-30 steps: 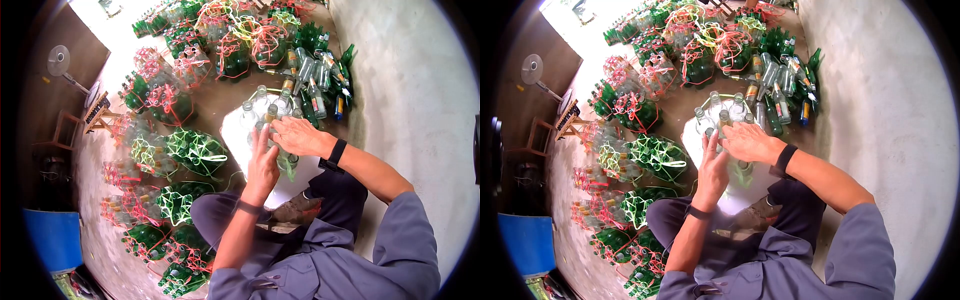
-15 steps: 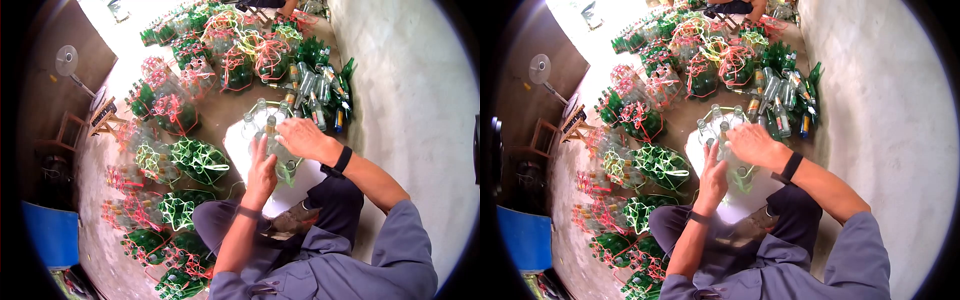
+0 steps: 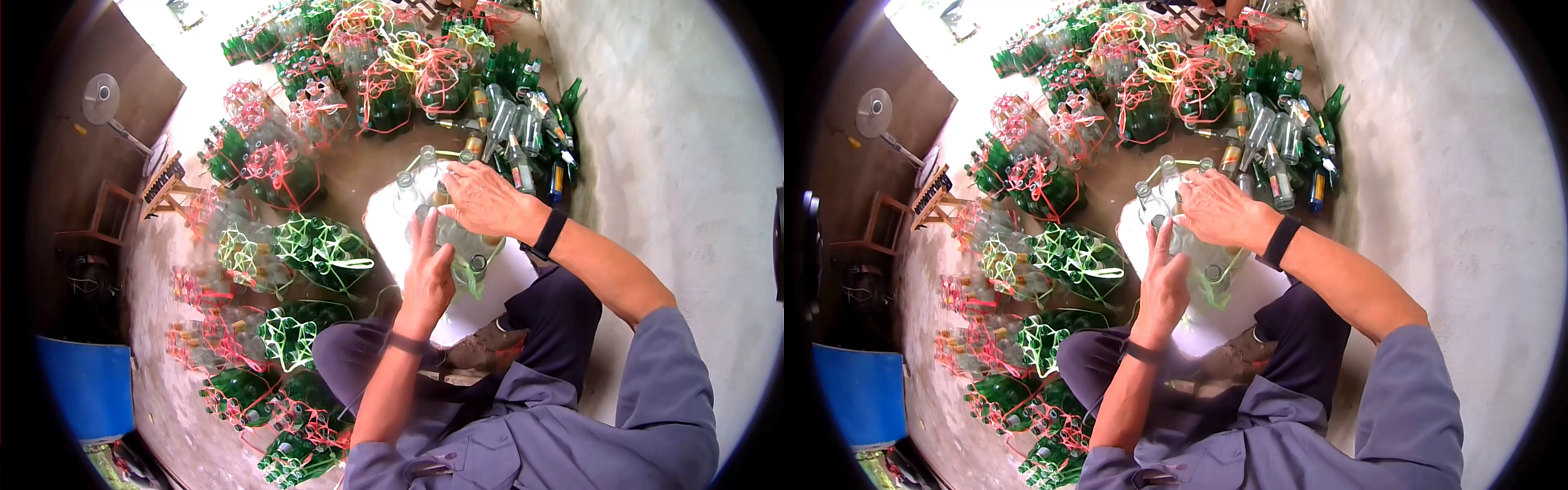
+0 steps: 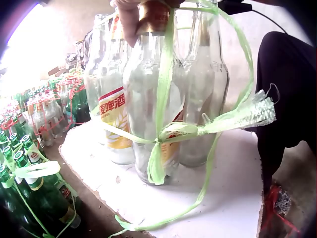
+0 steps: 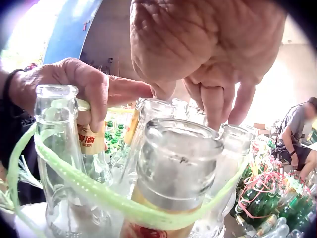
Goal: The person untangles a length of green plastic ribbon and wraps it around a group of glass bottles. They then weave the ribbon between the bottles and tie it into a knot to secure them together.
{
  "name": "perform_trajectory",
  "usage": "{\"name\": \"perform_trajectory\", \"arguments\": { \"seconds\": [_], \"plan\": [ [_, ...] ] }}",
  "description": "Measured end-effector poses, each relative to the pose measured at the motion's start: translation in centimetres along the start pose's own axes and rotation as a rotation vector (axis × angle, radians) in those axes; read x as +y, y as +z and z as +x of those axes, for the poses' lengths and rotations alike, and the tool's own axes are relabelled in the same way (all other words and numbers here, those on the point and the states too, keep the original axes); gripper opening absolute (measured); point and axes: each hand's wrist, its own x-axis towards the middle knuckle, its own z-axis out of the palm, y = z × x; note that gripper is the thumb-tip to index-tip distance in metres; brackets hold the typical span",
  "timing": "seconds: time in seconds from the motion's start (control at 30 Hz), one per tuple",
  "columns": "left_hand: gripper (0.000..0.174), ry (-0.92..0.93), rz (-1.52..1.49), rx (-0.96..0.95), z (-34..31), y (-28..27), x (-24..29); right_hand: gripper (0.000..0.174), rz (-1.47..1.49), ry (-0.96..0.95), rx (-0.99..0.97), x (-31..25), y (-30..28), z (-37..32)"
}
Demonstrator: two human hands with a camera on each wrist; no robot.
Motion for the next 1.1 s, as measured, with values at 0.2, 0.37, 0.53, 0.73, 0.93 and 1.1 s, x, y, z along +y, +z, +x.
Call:
{"name": "perform_trajectory", "arguments": {
  "seconds": [0.2, 0.37, 0.53, 0.73, 0.93, 1.1],
  "plan": [
    [0.013, 0.013, -0.022, 0.0, 0.3, -0.3, -0.1, 0.055, -0.027, 0.006, -0.06, -0.5, -0.5, -0.2],
    [0.012, 0.012, -0.032, 0.018, 0.0, -0.2, -0.1, 0.053, 0.077, 0.101, -0.013, -0.8, 0.2, -0.7],
    [0.012, 0.011, -0.053, 0.017, 0.1, 0.0, -0.4, 0.048, 0.137, 0.115, 0.065, -2.1, -2.3, -2.5],
    [0.018, 0.008, -0.105, 0.015, 0.2, 0.6, -0.5, 0.036, -0.016, 0.032, 0.052, -6.3, -2.2, -4.9],
    [0.027, -0.025, -0.146, 0.007, 0.2, 0.1, 0.0, 0.027, -0.213, 0.054, 0.065, -8.6, -1.1, -5.4],
    [0.021, -0.023, -0.153, -0.013, 0.1, 0.1, -0.1, 0.018, -0.242, 0.149, -0.008, -9.4, -1.1, -5.2]
  ]
}}
